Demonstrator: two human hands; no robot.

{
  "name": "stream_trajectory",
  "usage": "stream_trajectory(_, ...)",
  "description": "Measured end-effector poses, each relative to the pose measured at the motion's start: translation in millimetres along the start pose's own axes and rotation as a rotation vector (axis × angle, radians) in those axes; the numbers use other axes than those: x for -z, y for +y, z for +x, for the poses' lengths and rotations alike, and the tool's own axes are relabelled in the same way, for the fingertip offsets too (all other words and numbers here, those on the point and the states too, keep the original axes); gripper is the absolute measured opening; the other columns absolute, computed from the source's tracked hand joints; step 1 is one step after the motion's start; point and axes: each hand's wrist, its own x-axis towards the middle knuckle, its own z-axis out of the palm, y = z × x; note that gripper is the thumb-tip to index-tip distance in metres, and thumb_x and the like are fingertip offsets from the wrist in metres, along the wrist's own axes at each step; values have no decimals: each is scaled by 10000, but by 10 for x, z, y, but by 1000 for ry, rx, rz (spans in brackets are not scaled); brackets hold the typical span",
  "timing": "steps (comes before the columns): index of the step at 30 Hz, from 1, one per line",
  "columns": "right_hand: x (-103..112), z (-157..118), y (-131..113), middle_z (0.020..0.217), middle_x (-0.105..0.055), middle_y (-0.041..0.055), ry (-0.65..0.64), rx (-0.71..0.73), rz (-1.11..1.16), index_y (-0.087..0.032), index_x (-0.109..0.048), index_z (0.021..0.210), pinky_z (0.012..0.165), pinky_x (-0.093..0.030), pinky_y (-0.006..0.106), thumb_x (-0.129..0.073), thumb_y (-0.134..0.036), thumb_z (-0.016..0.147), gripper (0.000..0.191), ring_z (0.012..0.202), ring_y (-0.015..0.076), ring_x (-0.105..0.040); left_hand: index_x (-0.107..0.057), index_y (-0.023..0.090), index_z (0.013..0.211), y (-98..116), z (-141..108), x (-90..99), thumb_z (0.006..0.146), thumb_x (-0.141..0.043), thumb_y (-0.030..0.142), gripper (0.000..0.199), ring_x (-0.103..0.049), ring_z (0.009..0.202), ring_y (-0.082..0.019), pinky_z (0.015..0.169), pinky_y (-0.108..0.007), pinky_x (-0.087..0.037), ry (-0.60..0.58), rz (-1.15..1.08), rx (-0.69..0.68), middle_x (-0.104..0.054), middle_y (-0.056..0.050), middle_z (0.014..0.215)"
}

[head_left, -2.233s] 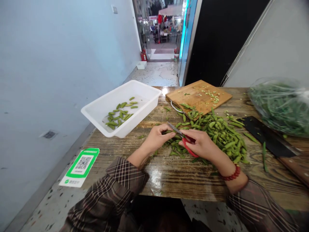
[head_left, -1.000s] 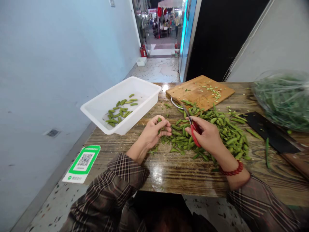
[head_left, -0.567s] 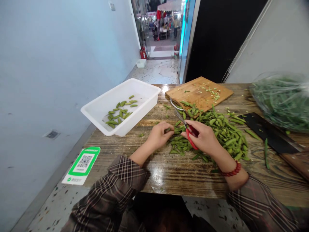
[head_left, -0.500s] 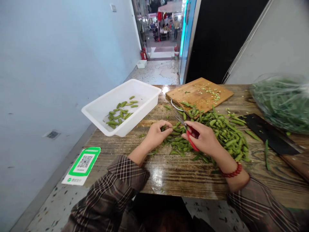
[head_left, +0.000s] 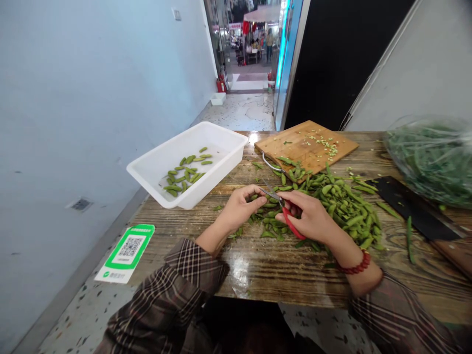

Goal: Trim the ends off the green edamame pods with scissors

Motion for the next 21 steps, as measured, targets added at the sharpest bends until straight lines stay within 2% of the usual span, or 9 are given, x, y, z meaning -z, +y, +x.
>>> stream_trajectory(2, -3, -1, 1, 803, -583, 35, 8, 0, -2, -187, -597, 1161, 606, -486, 282, -653, -366, 821, 388, 641, 143, -525, -665, 138, 878, 7, -3, 0, 762, -680, 377, 266, -478, 608, -95, 563, -218, -379, -6, 27, -14, -621, -21, 775)
stream_trajectory(5, -6, -7, 15, 794, -593, 37, -1, 20, -10, -187, -608, 1152, 618, -485, 287, -639, -378, 831, 375, 648, 149, -532, -687, 145, 858, 15, 0, 6, 780, -669, 354, 224, -553, 747, -138, 723, -258, -427, -23, 86, -78, -654, -43, 847)
stream_trajectory(7, -4, -13, 25, 801, -606, 39, -23, 36, -12, -193, -616, 1148, 636, -487, 291, -625, -379, 842, 358, 662, 154, -544, -699, 151, 816, 18, 8, 16, 788, -663, 331, 186, -575, 833, -163, 826, -290, -420, -21, 139, -143, -659, -53, 860)
stream_trajectory(9, -1, -17, 30, 784, -611, 35, -40, 35, -8, -195, -633, 1128, 627, -482, 285, -616, -377, 849, 333, 650, 153, -547, -703, 157, 766, 23, 16, 26, 773, -677, 308, 154, -578, 854, -171, 854, -300, -410, 4, 189, -192, -655, -55, 842)
stream_trajectory(11, 2, -17, 32, 772, -619, 33, -49, 25, 3, -192, -646, 1109, 621, -480, 280, -615, -372, 850, 316, 645, 154, -555, -695, 156, 717, 29, 20, 32, 742, -705, 296, 143, -574, 819, -161, 824, -289, -413, 34, 204, -194, -646, -45, 800)
stream_trajectory(14, 1, -9, 35, 824, -649, 50, -13, -16, 27, -180, -638, 1112, 652, -494, 289, -623, -367, 844, 327, 685, 163, -586, -675, 147, 738, 36, 20, 35, 714, -728, 319, 182, -532, 663, -110, 667, -239, -413, 78, 67, -74, -612, -11, 710)
stream_trajectory(17, -7, 0, 41, 835, -635, 54, 33, -61, 18, -172, -611, 1132, 651, -502, 301, -630, -375, 837, 359, 679, 163, -579, -645, 140, 843, 44, 16, 41, 704, -736, 345, 263, -417, 489, -50, 454, -180, -270, 133, -178, 107, -569, 15, 647)
stream_trajectory(19, -15, 1, 46, 829, -607, 47, 16, -60, 4, -172, -591, 1156, 646, -503, 303, -636, -385, 832, 390, 666, 156, -562, -622, 137, 875, 53, 14, 47, 690, -750, 331, 297, -389, 456, -32, 411, -165, -187, 145, -313, 171, -592, 3, 671)
stream_trajectory(21, -24, -1, 50, 842, -588, 45, -2, -48, -1, -174, -573, 1177, 659, -506, 307, -647, -393, 824, 422, 676, 156, -556, -608, 133, 874, 63, 13, 51, 678, -764, 306, 305, -400, 460, -27, 403, -153, -174, 140, -408, 185, -622, -20, 708)
